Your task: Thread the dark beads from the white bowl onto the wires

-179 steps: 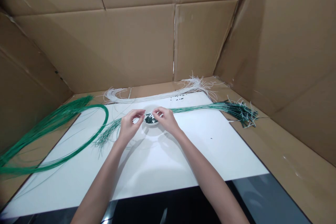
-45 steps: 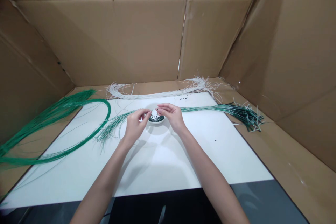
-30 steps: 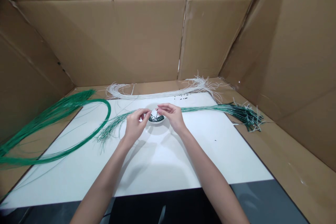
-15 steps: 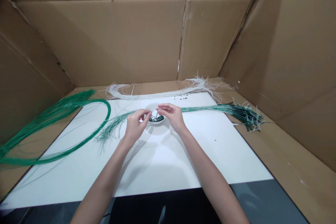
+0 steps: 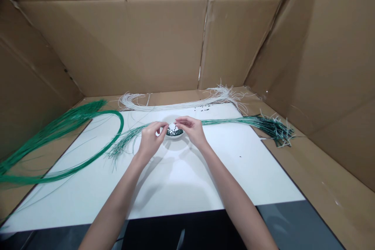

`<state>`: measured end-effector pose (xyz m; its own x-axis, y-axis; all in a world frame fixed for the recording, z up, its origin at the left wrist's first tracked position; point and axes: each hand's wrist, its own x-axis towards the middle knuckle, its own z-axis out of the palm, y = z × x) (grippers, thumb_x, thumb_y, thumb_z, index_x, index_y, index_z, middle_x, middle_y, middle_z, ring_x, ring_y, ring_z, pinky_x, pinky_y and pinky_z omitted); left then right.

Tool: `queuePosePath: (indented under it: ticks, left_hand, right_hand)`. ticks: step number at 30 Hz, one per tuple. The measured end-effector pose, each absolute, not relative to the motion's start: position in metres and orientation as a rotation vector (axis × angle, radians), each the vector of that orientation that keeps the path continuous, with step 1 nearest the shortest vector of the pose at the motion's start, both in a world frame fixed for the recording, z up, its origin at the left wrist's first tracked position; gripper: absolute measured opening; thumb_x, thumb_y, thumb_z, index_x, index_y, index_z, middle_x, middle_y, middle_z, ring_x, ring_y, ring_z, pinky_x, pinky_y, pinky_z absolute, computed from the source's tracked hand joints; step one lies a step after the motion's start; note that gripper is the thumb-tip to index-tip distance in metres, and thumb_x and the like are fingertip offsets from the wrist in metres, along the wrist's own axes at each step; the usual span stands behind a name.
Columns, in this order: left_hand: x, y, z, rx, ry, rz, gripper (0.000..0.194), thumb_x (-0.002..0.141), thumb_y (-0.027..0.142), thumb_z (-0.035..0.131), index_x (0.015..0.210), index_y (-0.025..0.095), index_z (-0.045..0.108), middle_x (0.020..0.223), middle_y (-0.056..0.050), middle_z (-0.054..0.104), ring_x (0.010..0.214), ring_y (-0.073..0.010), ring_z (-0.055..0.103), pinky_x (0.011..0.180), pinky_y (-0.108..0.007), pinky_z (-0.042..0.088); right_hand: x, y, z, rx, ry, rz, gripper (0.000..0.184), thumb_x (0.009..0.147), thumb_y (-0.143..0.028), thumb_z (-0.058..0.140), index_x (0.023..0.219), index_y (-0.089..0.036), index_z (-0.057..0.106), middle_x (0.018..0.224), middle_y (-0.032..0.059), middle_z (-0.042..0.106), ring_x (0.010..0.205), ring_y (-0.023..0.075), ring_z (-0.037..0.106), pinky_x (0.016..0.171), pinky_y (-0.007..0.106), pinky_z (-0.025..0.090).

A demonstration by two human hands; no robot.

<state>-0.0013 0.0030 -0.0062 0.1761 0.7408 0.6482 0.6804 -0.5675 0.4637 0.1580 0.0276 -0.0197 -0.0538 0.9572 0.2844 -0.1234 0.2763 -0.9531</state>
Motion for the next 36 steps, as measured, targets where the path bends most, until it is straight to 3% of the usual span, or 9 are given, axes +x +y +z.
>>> queuePosePath:
  ticks: [12,28,36]
  left_hand:
    - [-0.0016,0.0034,-0.0082,2.487,1.361,1.297,0.012,0.081,0.016,0.047,0.081,0.017,0.060,0.074,-0.002,0.062,0.064,-0.0116,0.051,0.064,-0.023,0.040]
    - [-0.0007,0.0024,-0.0085,2.397,1.388,1.359,0.013,0.082,0.019,0.046,0.082,0.017,0.060,0.073,-0.001,0.061,0.066,-0.0113,0.051,0.065,-0.022,0.040]
    - [0.0021,-0.0009,-0.0057,2.390,1.381,1.419,0.014,0.082,0.020,0.046,0.081,0.017,0.060,0.073,-0.002,0.061,0.066,-0.0119,0.051,0.065,-0.023,0.040]
  right_hand:
    - [0.1592,0.0279,-0.0185,-0.929,-1.338,1.111,0.018,0.060,-0.028,0.069,0.074,-0.017,0.068,0.067,0.0013,0.065,0.062,0.0122,0.057,0.067,0.029,0.047]
    - [0.1553,0.0284,-0.0239,-0.753,-1.076,1.485,0.018,0.061,-0.028,0.070,0.074,-0.016,0.069,0.065,0.0011,0.063,0.060,0.0081,0.053,0.066,0.024,0.042]
    - [0.1528,0.0270,-0.0223,-0.782,-1.090,1.423,0.021,0.059,-0.031,0.070,0.075,-0.016,0.068,0.065,0.0011,0.062,0.058,0.0083,0.050,0.063,0.025,0.041]
